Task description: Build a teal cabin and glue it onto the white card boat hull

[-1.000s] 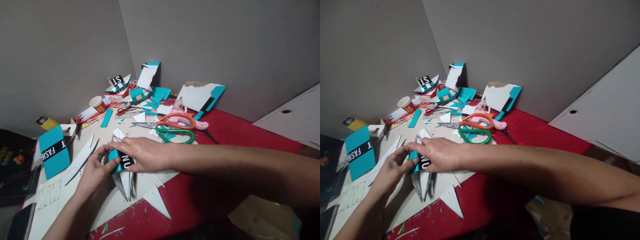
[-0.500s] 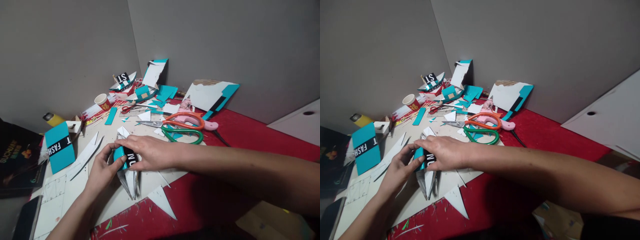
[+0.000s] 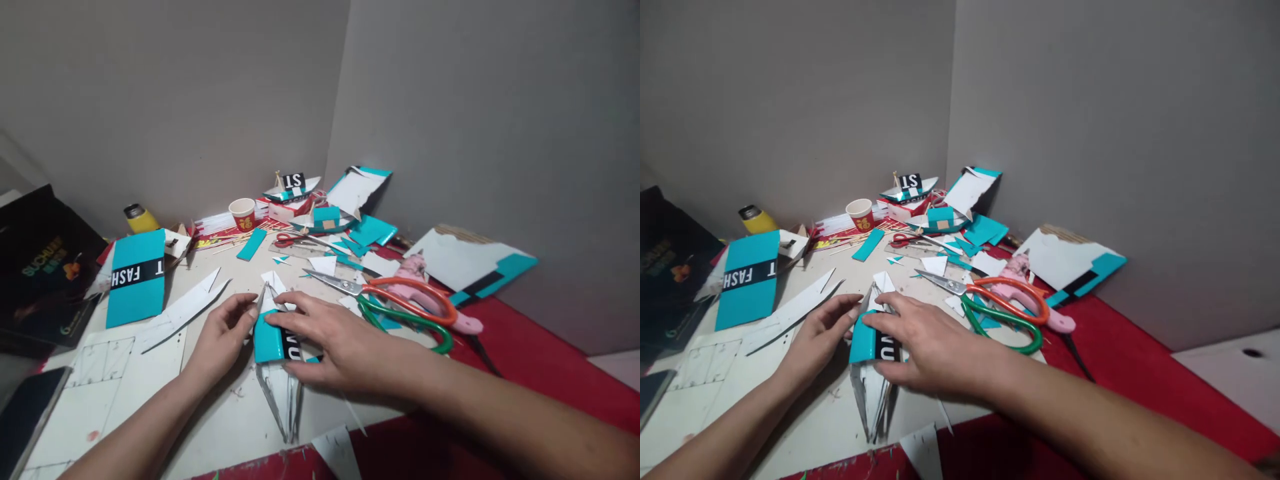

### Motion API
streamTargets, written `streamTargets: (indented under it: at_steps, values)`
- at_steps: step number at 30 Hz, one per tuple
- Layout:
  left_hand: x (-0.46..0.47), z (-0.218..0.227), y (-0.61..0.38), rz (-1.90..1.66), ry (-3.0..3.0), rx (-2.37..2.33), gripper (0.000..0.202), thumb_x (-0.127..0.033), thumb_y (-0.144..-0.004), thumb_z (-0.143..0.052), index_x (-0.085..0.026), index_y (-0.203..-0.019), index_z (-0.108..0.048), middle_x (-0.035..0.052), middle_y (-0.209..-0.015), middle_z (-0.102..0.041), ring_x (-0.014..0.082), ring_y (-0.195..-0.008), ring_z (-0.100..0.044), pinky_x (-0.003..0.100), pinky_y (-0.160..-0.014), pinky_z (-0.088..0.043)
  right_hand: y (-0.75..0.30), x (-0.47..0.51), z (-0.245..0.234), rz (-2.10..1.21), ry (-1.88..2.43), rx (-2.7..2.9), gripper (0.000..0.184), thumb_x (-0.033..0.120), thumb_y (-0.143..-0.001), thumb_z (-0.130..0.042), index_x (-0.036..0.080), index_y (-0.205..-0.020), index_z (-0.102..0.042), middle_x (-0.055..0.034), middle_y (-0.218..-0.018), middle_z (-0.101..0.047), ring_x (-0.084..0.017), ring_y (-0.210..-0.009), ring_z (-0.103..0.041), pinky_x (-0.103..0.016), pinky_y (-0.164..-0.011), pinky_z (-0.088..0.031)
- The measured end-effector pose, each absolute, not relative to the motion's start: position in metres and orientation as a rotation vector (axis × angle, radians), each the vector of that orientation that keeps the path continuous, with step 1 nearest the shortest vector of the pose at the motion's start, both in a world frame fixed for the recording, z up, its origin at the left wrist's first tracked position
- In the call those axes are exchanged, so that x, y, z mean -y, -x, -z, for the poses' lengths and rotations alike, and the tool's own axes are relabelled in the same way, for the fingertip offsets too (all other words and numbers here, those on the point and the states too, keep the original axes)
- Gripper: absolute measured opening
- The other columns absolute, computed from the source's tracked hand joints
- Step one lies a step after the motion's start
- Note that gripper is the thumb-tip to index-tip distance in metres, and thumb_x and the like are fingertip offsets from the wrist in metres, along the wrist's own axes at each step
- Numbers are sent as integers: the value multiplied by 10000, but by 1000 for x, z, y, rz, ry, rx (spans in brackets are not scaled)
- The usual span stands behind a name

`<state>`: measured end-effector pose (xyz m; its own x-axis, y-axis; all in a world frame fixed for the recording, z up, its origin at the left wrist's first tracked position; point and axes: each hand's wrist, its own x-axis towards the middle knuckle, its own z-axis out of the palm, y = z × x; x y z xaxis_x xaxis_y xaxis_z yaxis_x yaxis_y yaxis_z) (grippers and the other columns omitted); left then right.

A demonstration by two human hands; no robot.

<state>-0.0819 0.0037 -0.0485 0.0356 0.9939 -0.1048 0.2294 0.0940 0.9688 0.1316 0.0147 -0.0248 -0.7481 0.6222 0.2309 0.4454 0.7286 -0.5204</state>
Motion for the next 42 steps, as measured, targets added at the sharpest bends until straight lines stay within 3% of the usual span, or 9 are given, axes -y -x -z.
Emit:
streamTargets:
  at_steps: [6,14,20,27,33,38,42]
  values:
    - [-4,56,83,-1002,-1378,-1332,307,-341,-863,-593,-157,-1105,-639,92,-1100,-682,227,-989,-609,362,-896,-461,-132,-18,38,-487,751,2595,471,350,-858,-641,236,-1305,-547,-136,-1330,-507,-271,-1191,-517,-432,-951,-484]
    - [-1,67,81,-1007,-1413,-1347,390,-343,-861,-574,-145,-1194,-618,107,-1063,-694,245,-946,-624,373,-855,-480,-134,-17,40,-550,698,2581,440,282,-874,-635,200,-1296,-536,-145,-1289,-519,-232,-1197,-520,-379,-962,-485]
    - [4,62,78,-962,-1510,-1388,438,-366,-899,-497,-132,-1251,-610,151,-1183,-672,286,-1060,-610,415,-947,-433,-136,-15,42,-462,702,2605,456,282,-874,-643,229,-1306,-506,-127,-1300,-509,-217,-1208,-516,-354,-961,-481]
    - [0,65,83,-1005,-1538,-1326,354,-249,-913,-404,-182,-1100,-696,98,-1148,-705,264,-1110,-609,393,-987,-418,-137,-12,41,-427,721,2625,487,261,-873,-640,259,-1331,-476,-108,-1333,-488,-207,-1232,-497,-339,-982,-472]
    - [-4,71,82,-1019,-1435,-1290,341,-175,-831,-499,-141,-1126,-668,117,-1119,-710,266,-1028,-639,393,-934,-455,-138,-13,43,-527,779,2592,517,267,-867,-650,317,-1348,-468,-80,-1365,-470,-205,-1250,-488,-338,-977,-488]
    - [-4,66,80,-1090,-1184,-1143,302,-193,-830,-543,-106,-1103,-641,130,-1063,-707,236,-969,-641,362,-891,-468,-139,-13,43,-638,849,2492,543,286,-849,-672,335,-1353,-474,-83,-1359,-491,-242,-1298,-450,-332,-887,-551]
    - [-1,57,79,-1136,-920,-1047,299,-227,-790,-635,-120,-1069,-654,108,-1023,-712,202,-903,-642,328,-850,-467,-136,-12,43,-689,805,2394,578,290,-827,-698,333,-1357,-472,-94,-1308,-521,-255,-1226,-516,-329,-797,-594]
